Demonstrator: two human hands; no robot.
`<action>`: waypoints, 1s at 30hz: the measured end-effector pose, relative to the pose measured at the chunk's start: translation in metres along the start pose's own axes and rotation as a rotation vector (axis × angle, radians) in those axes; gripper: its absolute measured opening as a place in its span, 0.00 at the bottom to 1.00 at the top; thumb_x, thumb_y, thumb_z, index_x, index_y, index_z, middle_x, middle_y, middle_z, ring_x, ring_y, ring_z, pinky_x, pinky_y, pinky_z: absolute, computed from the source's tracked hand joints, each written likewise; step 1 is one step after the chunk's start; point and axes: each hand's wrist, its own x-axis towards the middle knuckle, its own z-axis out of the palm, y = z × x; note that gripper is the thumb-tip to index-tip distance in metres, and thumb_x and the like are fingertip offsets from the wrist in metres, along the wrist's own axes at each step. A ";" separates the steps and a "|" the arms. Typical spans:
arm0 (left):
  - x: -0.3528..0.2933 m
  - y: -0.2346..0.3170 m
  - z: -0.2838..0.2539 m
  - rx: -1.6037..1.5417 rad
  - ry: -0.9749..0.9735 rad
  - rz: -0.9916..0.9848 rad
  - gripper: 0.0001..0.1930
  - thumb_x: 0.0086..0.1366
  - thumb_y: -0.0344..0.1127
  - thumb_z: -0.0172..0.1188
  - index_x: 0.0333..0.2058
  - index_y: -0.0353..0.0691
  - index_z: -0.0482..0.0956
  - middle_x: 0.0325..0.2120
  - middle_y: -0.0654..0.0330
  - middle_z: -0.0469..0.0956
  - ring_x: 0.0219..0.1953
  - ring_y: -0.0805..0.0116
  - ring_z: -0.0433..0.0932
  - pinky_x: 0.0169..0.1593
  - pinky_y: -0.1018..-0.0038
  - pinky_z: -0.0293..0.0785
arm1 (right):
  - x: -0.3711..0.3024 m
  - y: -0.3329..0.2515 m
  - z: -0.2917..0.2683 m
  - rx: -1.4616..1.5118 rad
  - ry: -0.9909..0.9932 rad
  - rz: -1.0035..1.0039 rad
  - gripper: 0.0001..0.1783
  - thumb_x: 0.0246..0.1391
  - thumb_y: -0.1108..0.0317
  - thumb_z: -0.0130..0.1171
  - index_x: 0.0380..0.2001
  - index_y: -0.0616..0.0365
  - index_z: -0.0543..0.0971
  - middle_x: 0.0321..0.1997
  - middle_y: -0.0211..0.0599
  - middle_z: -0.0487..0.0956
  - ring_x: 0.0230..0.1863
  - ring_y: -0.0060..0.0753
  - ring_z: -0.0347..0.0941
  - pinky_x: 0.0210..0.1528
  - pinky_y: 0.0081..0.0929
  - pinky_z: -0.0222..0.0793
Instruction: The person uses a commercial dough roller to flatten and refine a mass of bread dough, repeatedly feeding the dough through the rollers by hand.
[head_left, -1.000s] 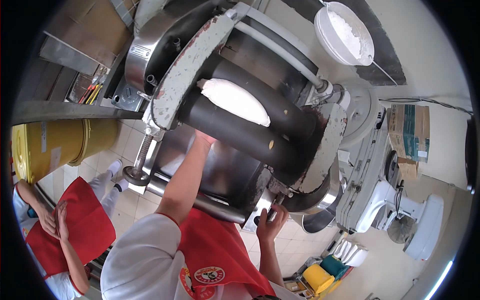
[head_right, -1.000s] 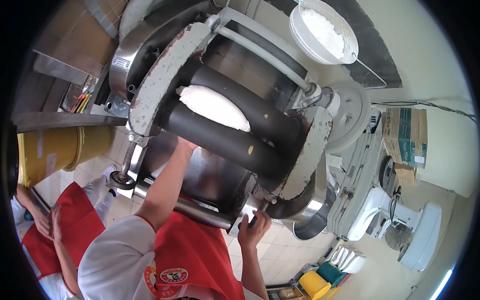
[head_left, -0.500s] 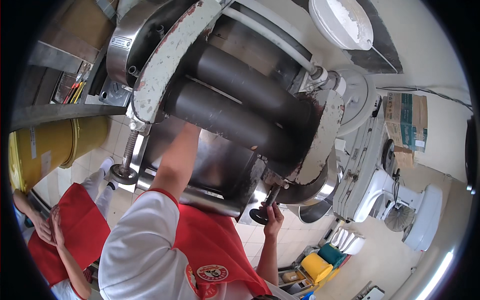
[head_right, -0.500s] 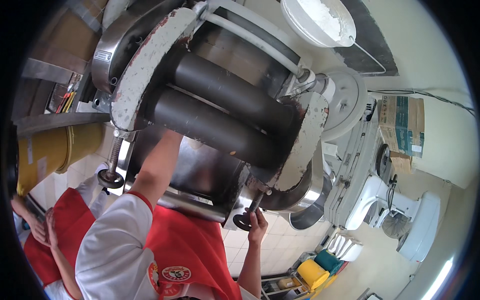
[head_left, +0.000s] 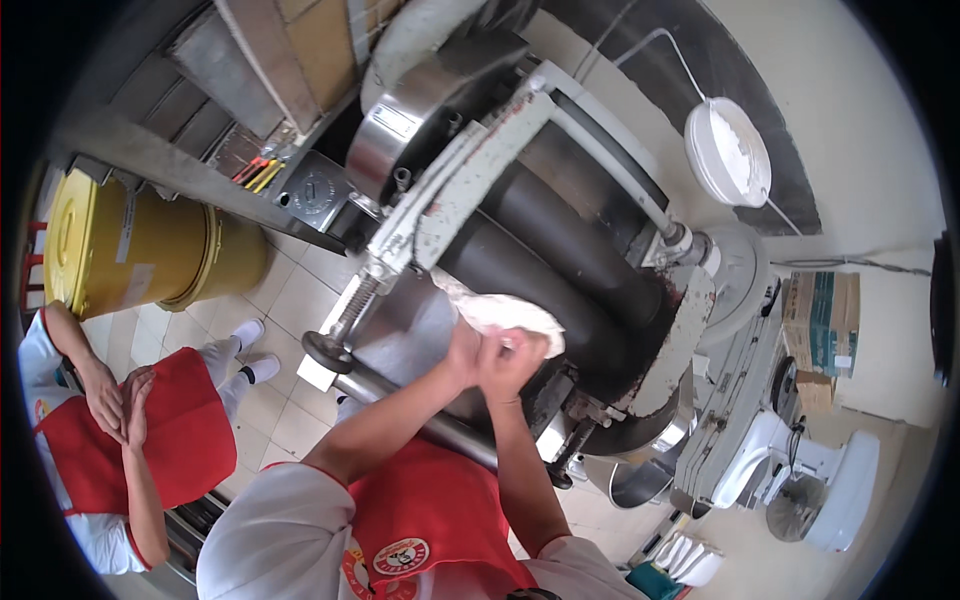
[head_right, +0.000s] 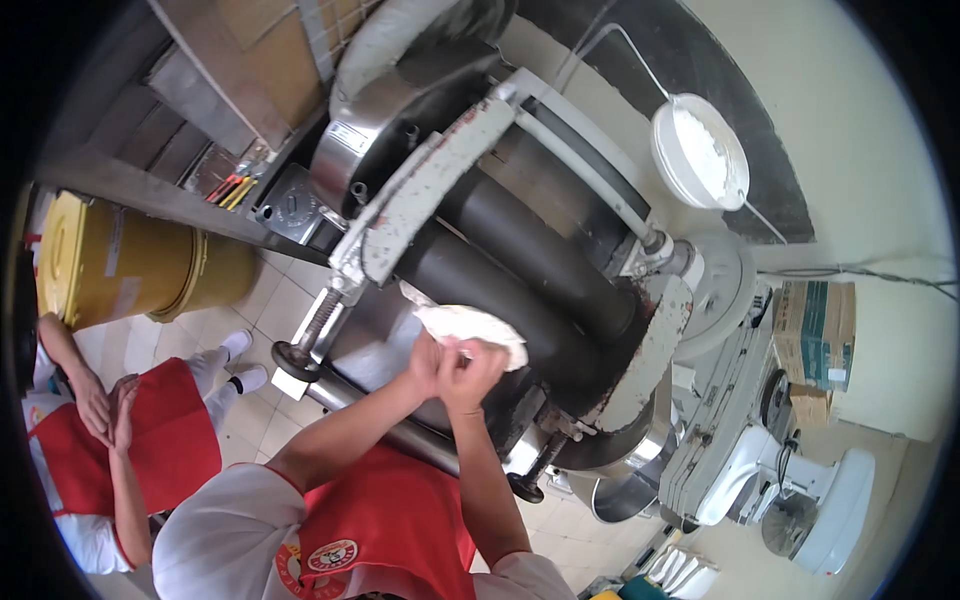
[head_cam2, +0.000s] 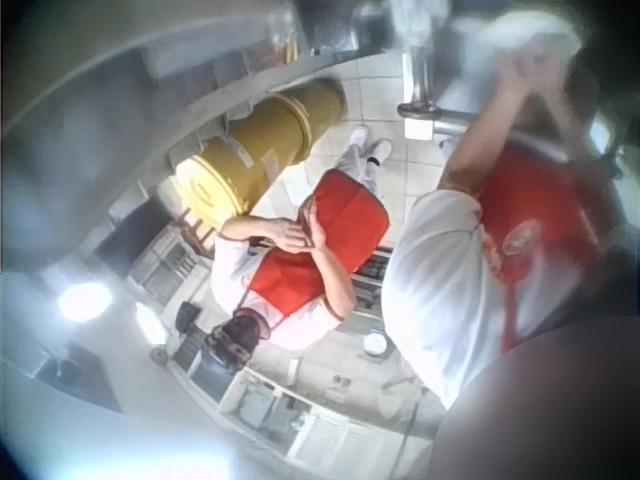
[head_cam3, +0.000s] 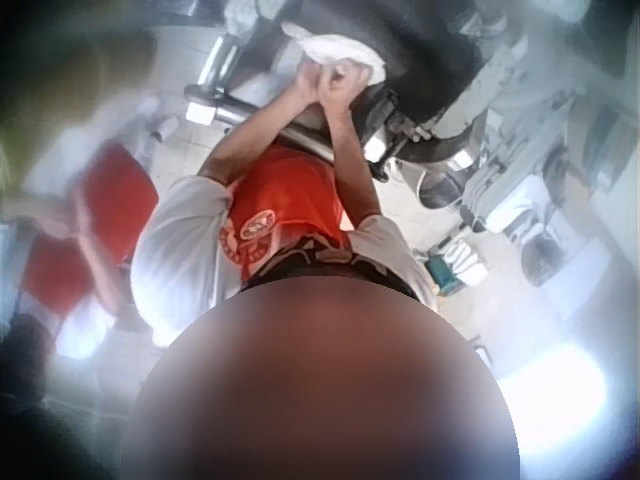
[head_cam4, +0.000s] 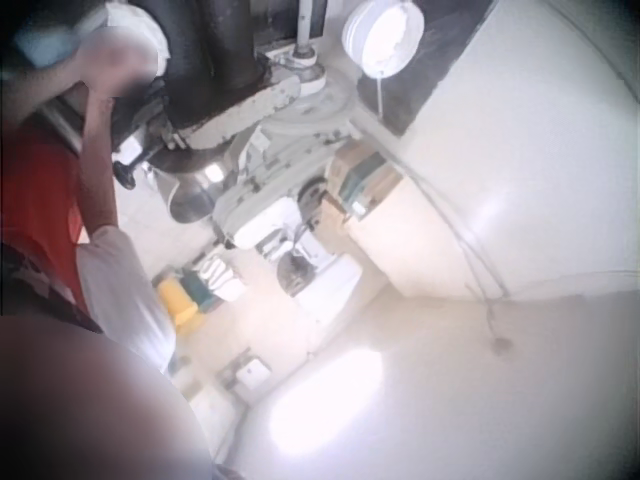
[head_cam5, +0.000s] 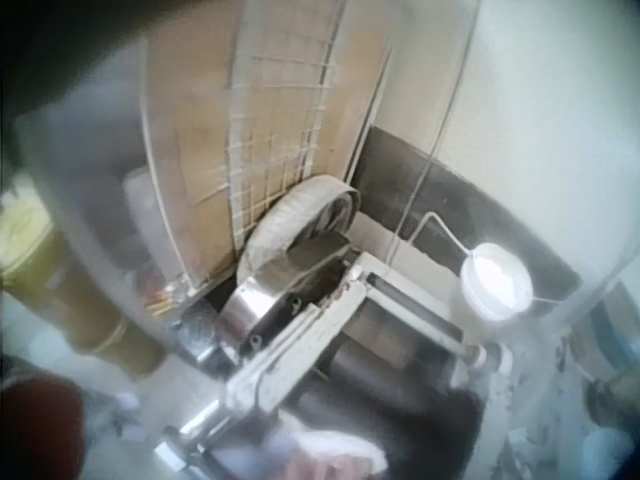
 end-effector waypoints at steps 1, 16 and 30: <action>-0.019 0.008 0.032 0.144 0.113 -0.117 0.28 0.80 0.57 0.39 0.64 0.43 0.71 0.60 0.59 0.75 0.61 0.62 0.74 0.65 0.56 0.68 | 0.013 0.004 0.001 0.052 0.119 0.065 0.13 0.58 0.68 0.69 0.32 0.60 0.73 0.35 0.43 0.71 0.38 0.47 0.66 0.43 0.42 0.62; -0.187 0.095 0.043 0.999 0.132 -0.433 0.28 0.78 0.58 0.49 0.66 0.46 0.71 0.63 0.64 0.75 0.61 0.68 0.75 0.64 0.62 0.68 | 0.138 0.007 0.019 0.034 0.082 -0.078 0.13 0.67 0.62 0.59 0.42 0.63 0.81 0.40 0.49 0.78 0.47 0.56 0.74 0.54 0.52 0.69; -0.434 0.185 -0.196 0.969 1.122 0.473 0.24 0.68 0.54 0.59 0.53 0.42 0.80 0.42 0.57 0.85 0.37 0.62 0.84 0.39 0.63 0.79 | -0.161 0.013 0.073 0.153 -1.544 0.511 0.38 0.72 0.37 0.41 0.52 0.62 0.83 0.47 0.48 0.85 0.49 0.51 0.81 0.54 0.43 0.73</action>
